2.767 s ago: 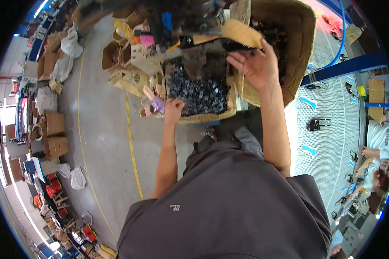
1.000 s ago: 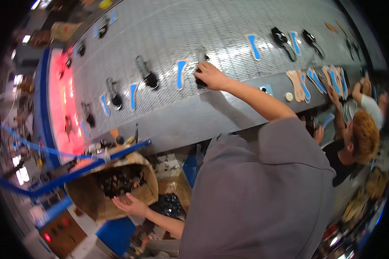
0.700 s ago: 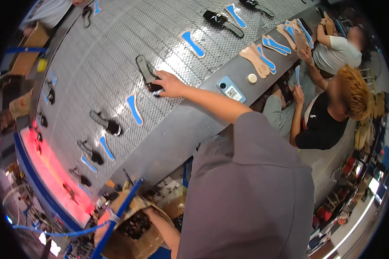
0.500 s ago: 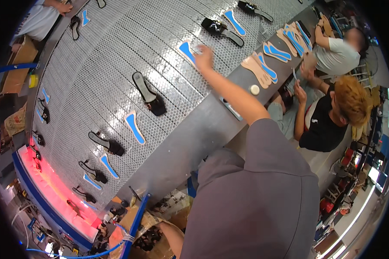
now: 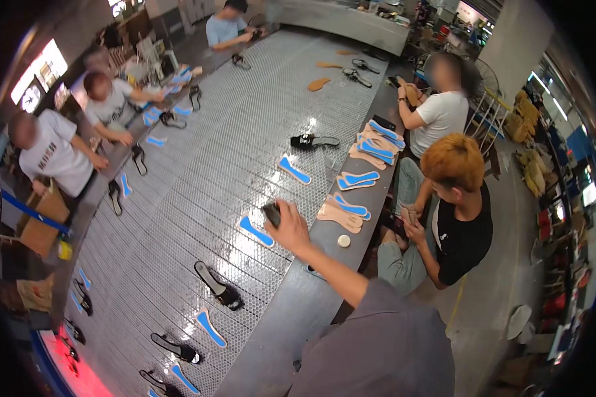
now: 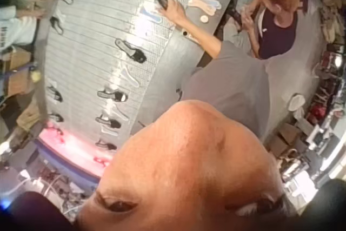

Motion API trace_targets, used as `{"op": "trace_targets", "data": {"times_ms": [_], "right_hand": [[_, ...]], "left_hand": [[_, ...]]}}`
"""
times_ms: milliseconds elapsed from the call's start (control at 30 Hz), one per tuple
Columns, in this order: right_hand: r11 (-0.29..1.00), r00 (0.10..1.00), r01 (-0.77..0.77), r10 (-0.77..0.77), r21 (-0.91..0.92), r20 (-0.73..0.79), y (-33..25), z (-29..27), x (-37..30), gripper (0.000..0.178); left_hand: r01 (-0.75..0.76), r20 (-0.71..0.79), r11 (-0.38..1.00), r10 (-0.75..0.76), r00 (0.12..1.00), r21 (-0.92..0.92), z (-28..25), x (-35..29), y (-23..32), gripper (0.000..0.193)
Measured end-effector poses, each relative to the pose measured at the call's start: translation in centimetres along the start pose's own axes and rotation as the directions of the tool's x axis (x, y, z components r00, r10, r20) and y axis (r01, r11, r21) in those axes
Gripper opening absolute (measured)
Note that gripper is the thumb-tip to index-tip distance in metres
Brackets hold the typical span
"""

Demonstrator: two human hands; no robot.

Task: The person repeatedly picks up black slipper uppers and tan insoles from a conveyor belt, places them into a press machine, and removes the assembled slipper. They then place the finished slipper back onto the conveyor belt. This cycle repeats throughout the video.

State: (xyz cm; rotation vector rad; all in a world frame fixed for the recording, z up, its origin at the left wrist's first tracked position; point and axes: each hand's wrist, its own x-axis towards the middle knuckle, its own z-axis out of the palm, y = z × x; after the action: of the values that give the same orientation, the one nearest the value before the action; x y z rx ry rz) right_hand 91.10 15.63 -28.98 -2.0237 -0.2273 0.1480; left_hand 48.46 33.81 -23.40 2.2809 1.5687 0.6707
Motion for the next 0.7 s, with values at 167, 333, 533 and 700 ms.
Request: {"op": "trace_targets", "data": {"times_ms": [167,333,533,700], "right_hand": [[0.471,0.861,-0.505,0.33,0.723,0.387,2.6,-1.4,-14.3,0.067],[0.594,0.621,-0.576,-0.129,0.562,0.773,-3.9,1.1,-25.9,0.075],[0.66,-0.048,-0.686,-0.461,0.306,0.886,-19.4,-2.3,-33.8,0.065],[0.609,-0.289,-0.774,-0.583,0.173,0.759,-24.4,-4.8,-45.4,0.059]], "left_hand": [[-0.163,-0.037,0.981,0.16,0.986,-0.11,-3.1,-2.6,6.4,0.046],[-0.234,-0.101,0.959,0.22,0.97,-0.158,-9.0,-7.6,8.4,0.046],[-0.217,-0.22,0.959,0.175,0.96,-0.184,-15.3,-13.7,7.2,0.047],[-0.045,-0.414,0.986,-0.026,0.91,-0.16,-24.7,-26.0,-0.5,0.047]]}}
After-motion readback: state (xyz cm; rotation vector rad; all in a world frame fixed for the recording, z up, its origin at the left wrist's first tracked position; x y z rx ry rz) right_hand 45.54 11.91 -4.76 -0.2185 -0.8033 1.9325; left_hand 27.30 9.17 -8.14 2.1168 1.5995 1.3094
